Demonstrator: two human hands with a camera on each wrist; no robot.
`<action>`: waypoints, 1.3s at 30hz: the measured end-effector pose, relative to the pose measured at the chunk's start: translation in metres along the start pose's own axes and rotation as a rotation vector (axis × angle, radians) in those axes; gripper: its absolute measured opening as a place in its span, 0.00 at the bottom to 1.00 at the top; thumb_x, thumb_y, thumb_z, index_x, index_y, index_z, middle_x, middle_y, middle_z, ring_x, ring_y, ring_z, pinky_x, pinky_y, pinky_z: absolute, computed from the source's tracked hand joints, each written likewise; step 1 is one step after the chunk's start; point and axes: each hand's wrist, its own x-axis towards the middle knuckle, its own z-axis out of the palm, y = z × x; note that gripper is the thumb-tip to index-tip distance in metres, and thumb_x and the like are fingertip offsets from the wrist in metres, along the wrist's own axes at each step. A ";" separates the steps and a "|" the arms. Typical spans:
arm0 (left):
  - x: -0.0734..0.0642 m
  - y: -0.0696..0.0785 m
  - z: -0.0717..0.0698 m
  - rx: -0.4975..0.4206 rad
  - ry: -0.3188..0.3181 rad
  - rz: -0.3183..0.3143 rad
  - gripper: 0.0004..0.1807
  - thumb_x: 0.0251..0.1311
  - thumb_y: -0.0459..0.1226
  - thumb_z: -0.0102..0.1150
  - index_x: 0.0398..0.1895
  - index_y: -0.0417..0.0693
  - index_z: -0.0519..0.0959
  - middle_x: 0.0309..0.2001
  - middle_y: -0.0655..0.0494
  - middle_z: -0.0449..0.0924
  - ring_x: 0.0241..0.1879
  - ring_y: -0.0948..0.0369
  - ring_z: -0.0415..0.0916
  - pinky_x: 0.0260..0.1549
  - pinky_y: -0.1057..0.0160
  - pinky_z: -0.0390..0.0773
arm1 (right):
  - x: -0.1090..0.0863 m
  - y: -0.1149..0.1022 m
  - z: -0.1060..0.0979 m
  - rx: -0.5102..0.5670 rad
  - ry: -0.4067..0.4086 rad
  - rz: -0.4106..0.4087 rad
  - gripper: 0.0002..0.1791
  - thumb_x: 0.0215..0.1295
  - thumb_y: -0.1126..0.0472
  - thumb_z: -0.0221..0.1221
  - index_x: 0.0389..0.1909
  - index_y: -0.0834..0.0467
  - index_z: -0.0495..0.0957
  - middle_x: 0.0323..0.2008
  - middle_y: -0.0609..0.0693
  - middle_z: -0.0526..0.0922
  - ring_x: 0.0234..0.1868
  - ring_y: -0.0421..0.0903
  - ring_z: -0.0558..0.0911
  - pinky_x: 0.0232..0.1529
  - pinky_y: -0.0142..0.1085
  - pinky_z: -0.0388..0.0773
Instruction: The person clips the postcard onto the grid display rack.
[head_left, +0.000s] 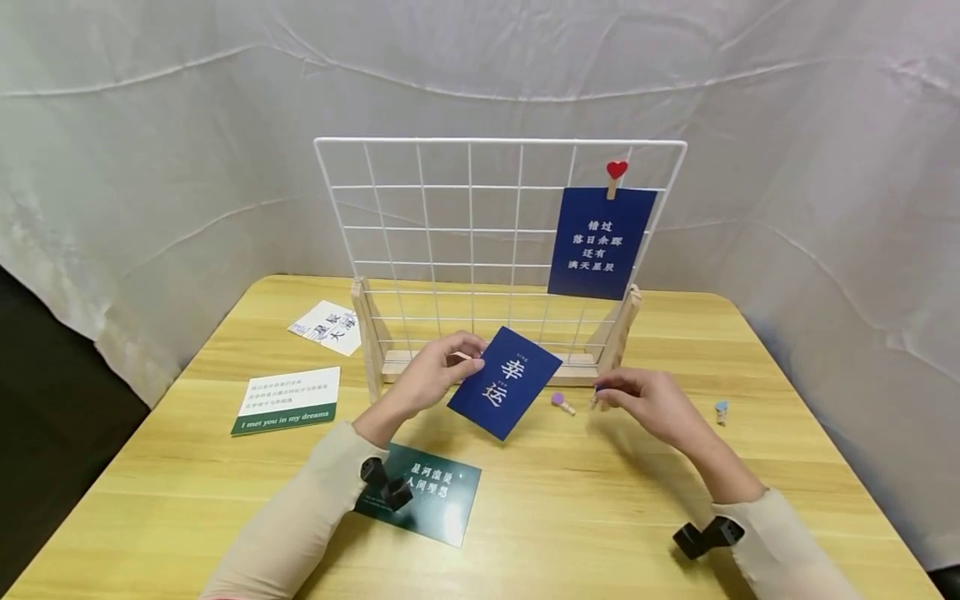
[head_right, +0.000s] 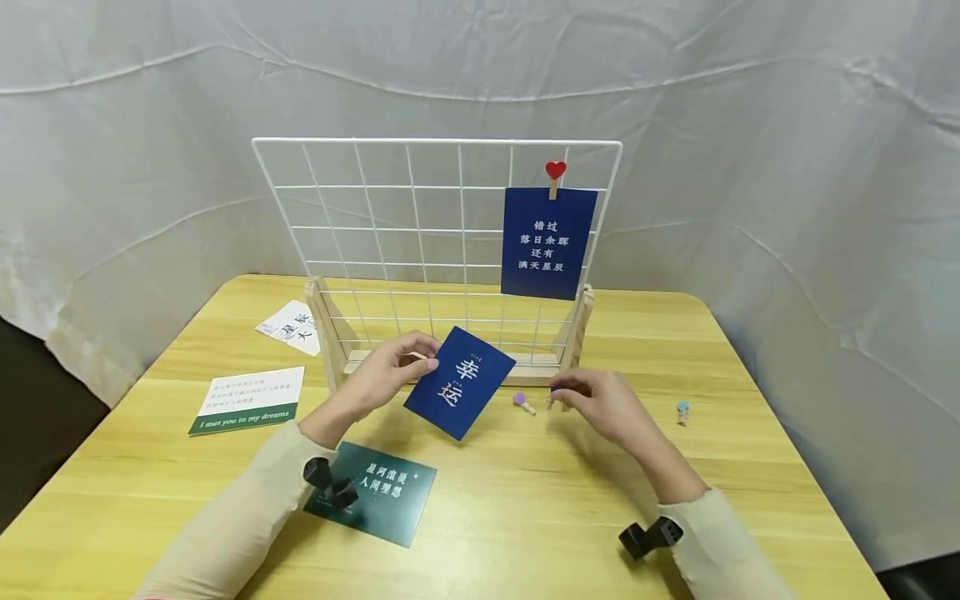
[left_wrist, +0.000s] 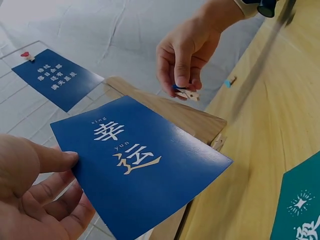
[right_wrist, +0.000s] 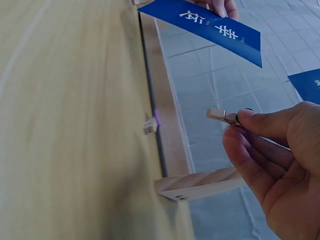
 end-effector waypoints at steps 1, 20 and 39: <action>-0.001 0.001 -0.001 -0.005 0.001 -0.003 0.10 0.68 0.32 0.58 0.50 0.44 0.78 0.42 0.50 0.81 0.42 0.53 0.79 0.41 0.59 0.81 | 0.002 -0.002 -0.002 0.003 0.000 -0.007 0.08 0.68 0.61 0.61 0.45 0.58 0.84 0.36 0.48 0.86 0.36 0.45 0.84 0.35 0.33 0.81; 0.001 0.020 -0.011 0.034 0.066 0.087 0.08 0.67 0.31 0.58 0.47 0.45 0.77 0.42 0.49 0.81 0.41 0.53 0.81 0.45 0.56 0.80 | 0.026 -0.044 -0.038 -0.048 0.054 -0.060 0.12 0.71 0.59 0.58 0.48 0.60 0.83 0.39 0.54 0.86 0.37 0.49 0.86 0.36 0.37 0.82; 0.006 0.040 -0.013 0.060 0.123 0.142 0.09 0.66 0.30 0.58 0.48 0.43 0.76 0.39 0.48 0.80 0.37 0.53 0.81 0.38 0.58 0.83 | 0.042 -0.082 -0.064 -0.130 0.144 -0.126 0.09 0.71 0.59 0.58 0.45 0.58 0.83 0.34 0.49 0.86 0.32 0.45 0.84 0.33 0.30 0.79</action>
